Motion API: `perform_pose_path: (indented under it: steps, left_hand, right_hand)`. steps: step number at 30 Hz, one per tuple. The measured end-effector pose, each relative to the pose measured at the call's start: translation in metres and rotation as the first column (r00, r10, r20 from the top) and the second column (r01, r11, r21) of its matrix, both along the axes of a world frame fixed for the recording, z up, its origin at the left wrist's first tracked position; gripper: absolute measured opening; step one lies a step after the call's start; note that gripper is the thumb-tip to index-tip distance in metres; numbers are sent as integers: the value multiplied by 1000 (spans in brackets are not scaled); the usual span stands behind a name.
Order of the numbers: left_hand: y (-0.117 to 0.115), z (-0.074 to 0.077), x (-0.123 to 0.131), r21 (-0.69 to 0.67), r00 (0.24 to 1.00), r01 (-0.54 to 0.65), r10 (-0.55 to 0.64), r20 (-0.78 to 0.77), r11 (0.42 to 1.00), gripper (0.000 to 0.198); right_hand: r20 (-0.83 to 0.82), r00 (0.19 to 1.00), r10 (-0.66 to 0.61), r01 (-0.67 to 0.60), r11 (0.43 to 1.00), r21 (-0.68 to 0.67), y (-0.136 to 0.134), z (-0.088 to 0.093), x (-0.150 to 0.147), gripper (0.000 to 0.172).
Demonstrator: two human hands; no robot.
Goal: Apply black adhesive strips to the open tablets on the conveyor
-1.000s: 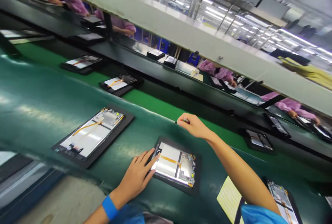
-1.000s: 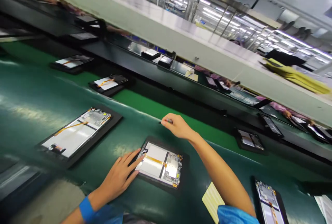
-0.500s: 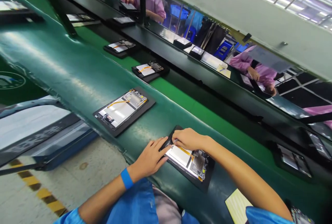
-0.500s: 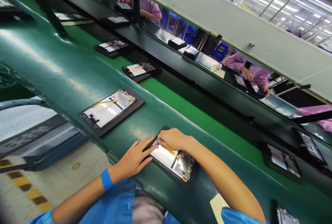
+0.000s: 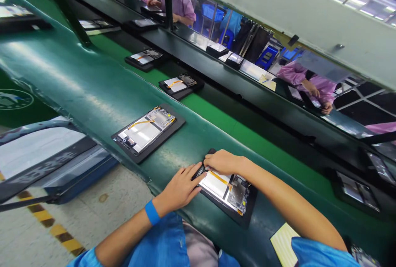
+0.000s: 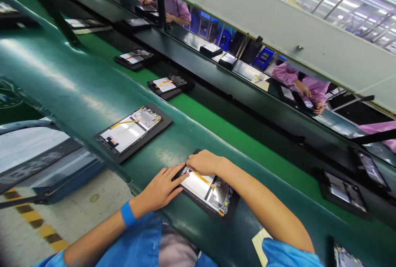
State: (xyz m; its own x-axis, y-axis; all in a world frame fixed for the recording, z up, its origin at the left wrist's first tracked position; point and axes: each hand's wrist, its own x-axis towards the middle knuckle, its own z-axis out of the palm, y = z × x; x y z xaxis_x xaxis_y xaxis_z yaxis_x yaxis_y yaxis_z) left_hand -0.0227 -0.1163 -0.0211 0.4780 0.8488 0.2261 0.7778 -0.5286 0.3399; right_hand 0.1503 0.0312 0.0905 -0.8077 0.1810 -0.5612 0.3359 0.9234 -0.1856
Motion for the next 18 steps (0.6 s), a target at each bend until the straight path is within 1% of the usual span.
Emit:
perform_pose_path:
  steps: [4,8,14,16,18]
  left_hand:
    - [2,2,2,-3,999,-8,8,-38,1000,43]
    - [4,2,4,-9,995,-12,11,-100,1000,48]
    - [4,4,9,-4,992,-33,32,-125,999,51]
    - [4,6,9,-6,989,-36,35,-141,999,51]
    - [4,7,10,-11,988,-39,37,-148,999,50]
  right_hand:
    - [-7,1000,30,-30,999,30,1,-1,-2,23]
    - [-14,999,45,-44,997,69,1,-2,-3,24]
    - [-21,998,56,-53,990,128,-3,-11,-4,25]
    - [-25,999,32,-28,989,148,-4,-11,-3,23]
    - [-47,998,-41,49,983,179,-3,-7,-1,21]
